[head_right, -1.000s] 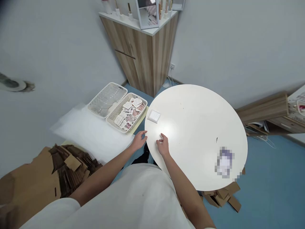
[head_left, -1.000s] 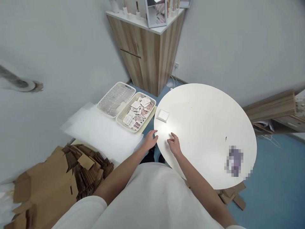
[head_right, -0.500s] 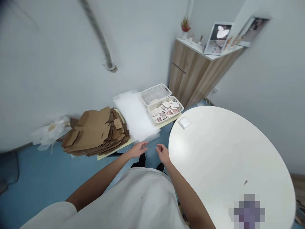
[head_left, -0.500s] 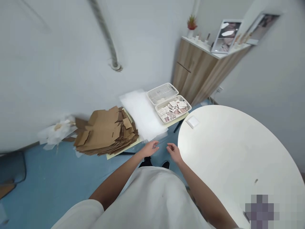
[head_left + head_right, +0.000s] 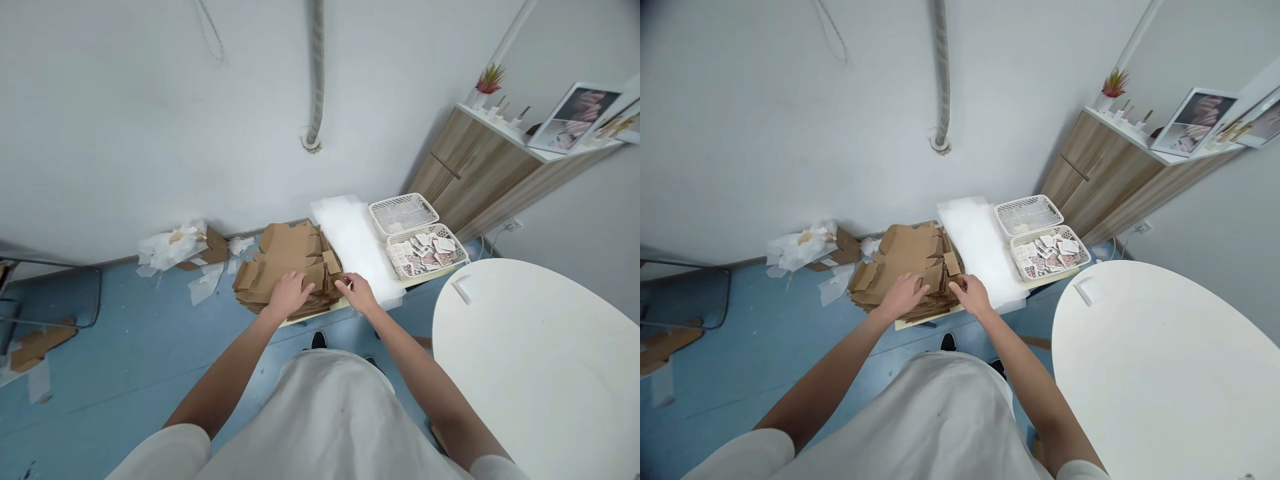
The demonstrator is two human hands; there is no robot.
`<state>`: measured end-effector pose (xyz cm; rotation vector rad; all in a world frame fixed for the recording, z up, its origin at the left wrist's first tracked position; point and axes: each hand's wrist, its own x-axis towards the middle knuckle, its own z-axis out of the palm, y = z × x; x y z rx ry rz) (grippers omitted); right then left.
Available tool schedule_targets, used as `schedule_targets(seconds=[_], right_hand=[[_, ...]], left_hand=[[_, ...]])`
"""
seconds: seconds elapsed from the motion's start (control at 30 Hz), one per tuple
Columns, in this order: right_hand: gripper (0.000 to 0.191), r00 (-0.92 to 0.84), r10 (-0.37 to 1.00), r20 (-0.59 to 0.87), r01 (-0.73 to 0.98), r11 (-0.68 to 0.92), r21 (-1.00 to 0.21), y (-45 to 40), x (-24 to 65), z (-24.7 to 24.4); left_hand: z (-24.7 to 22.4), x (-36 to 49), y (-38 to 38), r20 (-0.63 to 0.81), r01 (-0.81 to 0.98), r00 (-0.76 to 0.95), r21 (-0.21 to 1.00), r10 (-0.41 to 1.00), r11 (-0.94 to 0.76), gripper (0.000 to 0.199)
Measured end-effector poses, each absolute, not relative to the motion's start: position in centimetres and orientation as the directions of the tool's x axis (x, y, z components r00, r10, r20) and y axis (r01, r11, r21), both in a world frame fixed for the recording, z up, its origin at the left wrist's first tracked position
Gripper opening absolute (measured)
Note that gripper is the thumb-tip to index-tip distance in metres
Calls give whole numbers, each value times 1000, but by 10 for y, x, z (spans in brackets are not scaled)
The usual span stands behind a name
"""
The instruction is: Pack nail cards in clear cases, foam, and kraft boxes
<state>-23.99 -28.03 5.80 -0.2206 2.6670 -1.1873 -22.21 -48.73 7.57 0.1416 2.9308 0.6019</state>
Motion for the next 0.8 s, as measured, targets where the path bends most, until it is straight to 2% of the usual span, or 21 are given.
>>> schedule_targets(seconds=[0.1, 0.3, 0.43, 0.6, 0.7, 0.8], right_hand=[[49, -964, -239, -117, -103, 742, -662, -322, -250, 59], [68, -956, -206, -211, -40, 800, -599, -361, -254, 48], [58, -940, -244, -239, -61, 808, -586, -367, -264, 52], [49, -933, -311, -181, -86, 681, -727, -358, -275, 54], [45, -952, -257, -167, -14, 580, -814, -347, -279, 49], [41, -971, -178, -162, 55, 492, -869, -340, -277, 48]], left_hand=[[62, -222, -522, -191, 21, -978, 301, 82, 953, 52], [50, -215, -553, -286, 33, -947, 366, 146, 930, 72], [46, -218, -558, -270, 103, -939, 373, 214, 922, 81], [49, -222, -559, -228, 170, -932, 418, 284, 893, 73], [53, -224, -558, -161, 253, -922, 440, 352, 862, 64], [56, -225, -554, -131, 332, -894, 447, 428, 830, 46]])
